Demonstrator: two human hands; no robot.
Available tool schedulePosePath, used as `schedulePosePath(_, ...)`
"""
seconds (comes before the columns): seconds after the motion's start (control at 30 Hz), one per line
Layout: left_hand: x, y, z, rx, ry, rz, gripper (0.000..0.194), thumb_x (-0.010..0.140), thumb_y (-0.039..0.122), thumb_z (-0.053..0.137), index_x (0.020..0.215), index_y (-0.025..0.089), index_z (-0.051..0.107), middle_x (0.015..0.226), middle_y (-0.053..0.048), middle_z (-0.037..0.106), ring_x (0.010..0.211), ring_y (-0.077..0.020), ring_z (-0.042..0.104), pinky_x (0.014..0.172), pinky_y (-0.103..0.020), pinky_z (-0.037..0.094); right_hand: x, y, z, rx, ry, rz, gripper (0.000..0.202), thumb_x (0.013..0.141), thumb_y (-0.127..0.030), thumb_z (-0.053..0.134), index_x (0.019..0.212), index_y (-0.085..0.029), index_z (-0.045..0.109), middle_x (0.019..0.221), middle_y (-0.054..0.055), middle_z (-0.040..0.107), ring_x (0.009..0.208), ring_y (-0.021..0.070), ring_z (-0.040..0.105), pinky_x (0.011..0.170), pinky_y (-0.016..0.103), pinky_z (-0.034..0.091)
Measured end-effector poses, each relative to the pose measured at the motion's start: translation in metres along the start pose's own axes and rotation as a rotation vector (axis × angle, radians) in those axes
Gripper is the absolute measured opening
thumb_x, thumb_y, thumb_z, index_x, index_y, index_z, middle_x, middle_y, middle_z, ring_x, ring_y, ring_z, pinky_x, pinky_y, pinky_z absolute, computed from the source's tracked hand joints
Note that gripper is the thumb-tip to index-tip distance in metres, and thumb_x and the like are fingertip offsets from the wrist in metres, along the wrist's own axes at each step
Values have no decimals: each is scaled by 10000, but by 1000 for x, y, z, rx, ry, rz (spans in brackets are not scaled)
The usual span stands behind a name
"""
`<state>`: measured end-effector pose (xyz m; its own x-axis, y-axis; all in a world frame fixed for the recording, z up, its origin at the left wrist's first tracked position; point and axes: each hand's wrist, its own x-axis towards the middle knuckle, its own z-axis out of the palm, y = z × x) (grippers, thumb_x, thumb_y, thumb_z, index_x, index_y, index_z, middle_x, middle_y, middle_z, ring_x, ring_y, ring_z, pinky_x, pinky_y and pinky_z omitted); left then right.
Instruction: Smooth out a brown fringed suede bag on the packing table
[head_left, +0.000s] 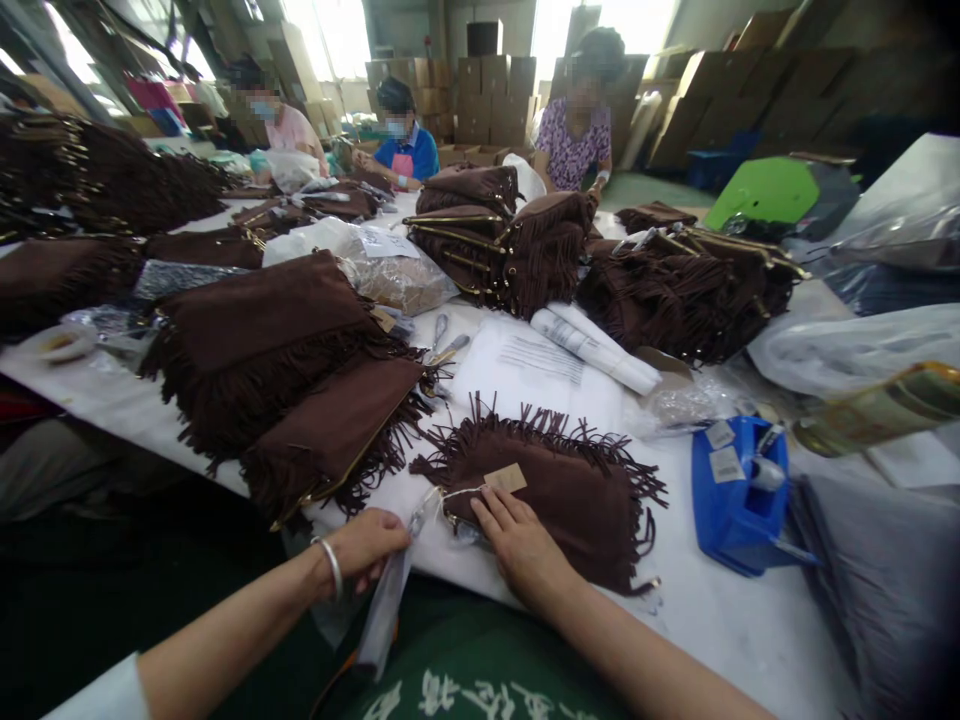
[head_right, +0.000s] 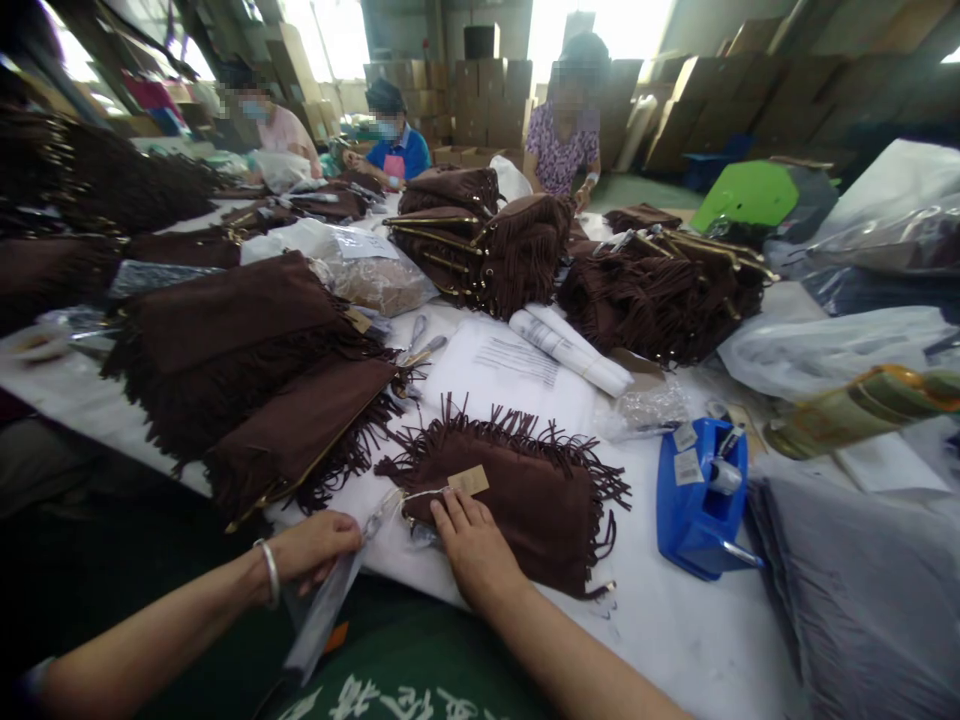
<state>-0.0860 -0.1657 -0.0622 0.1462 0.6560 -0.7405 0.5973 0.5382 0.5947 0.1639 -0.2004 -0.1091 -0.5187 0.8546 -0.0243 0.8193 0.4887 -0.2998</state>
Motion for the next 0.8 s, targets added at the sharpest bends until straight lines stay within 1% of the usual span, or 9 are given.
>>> schedulePosePath(0.07, -5, 5, 1, -129, -19, -9, 271, 674, 413, 566, 596, 155, 538, 419, 32, 499, 348, -92, 382, 389, -220, 304, 4, 6, -6, 32, -26, 14, 674, 739, -72, 489, 1396, -115, 345, 1445, 135, 355, 1292, 276, 354, 1018, 418, 349)
schedulePosePath(0.13, -10, 6, 13, -251, -37, -18, 310, 700, 441, 569, 644, 136, 557, 532, -14, 598, 436, -102, 494, 441, -209, 376, 8, 9, -17, 77, -43, 27, 752, 701, -128, 553, 1412, -122, 308, 1438, 126, 370, 1268, 277, 375, 1001, 414, 363)
schedulePosePath(0.23, -15, 4, 51, -397, -115, -67, 396, 692, 506, 616, 789, 125, 565, 701, -81, 684, 590, -162, 630, 545, -246, 481, 15, 10, -36, 90, -67, 36, 779, 704, -295, 626, 1405, -149, 320, 1397, 132, 427, 1223, 302, 409, 967, 463, 369)
schedulePosePath(0.33, -10, 7, 96, -514, -174, -107, 430, 728, 500, 605, 897, 109, 549, 827, -147, 703, 708, -216, 686, 627, -292, 528, 23, 15, -49, 65, -80, 9, 569, 791, -462, 564, 1285, -185, 499, 1249, 116, 575, 1205, 329, 420, 962, 515, 334)
schedulePosePath(0.4, -1, 12, 119, -593, -177, -107, 380, 805, 454, 528, 964, 110, 523, 936, -171, 696, 795, -217, 695, 681, -290, 538, 30, 20, -54, 33, -69, -4, 430, 878, -397, 469, 1245, -184, 539, 1184, 113, 614, 1241, 327, 386, 1009, 537, 255)
schedulePosePath(0.47, 8, 18, 132, -660, -170, -94, 332, 856, 409, 469, 1017, 119, 492, 1030, -176, 678, 865, -209, 689, 731, -286, 539, 37, 26, -55, -13, -54, -16, 387, 900, -257, 441, 1268, -162, 516, 1215, 129, 587, 1257, 302, 373, 1053, 520, 180)
schedulePosePath(0.57, 14, 19, 133, -706, -170, -89, 340, 838, 406, 524, 1017, 119, 486, 1034, -182, 679, 874, -223, 688, 734, -293, 544, 39, 31, -52, -63, -54, -39, 304, 887, -173, 466, 1162, -152, 594, 1145, 127, 611, 1129, 256, 488, 1026, 425, 263)
schedulePosePath(0.67, 12, 10, 118, -705, -185, -110, 408, 740, 434, 656, 950, 109, 526, 938, -179, 704, 824, -250, 697, 690, -296, 546, 23, 25, -40, -86, -57, -11, 253, 907, -177, 445, 1063, -142, 641, 1005, 117, 654, 998, 254, 549, 922, 394, 370)
schedulePosePath(0.8, 6, -2, 89, -635, -279, -121, 536, 621, 516, 742, 914, 90, 600, 933, -178, 708, 828, -259, 695, 709, -289, 531, -7, 7, -25, -29, 23, 129, 357, 932, -222, 416, 1249, -120, 542, 1261, 128, 563, 1171, 262, 476, 1006, 396, 342)
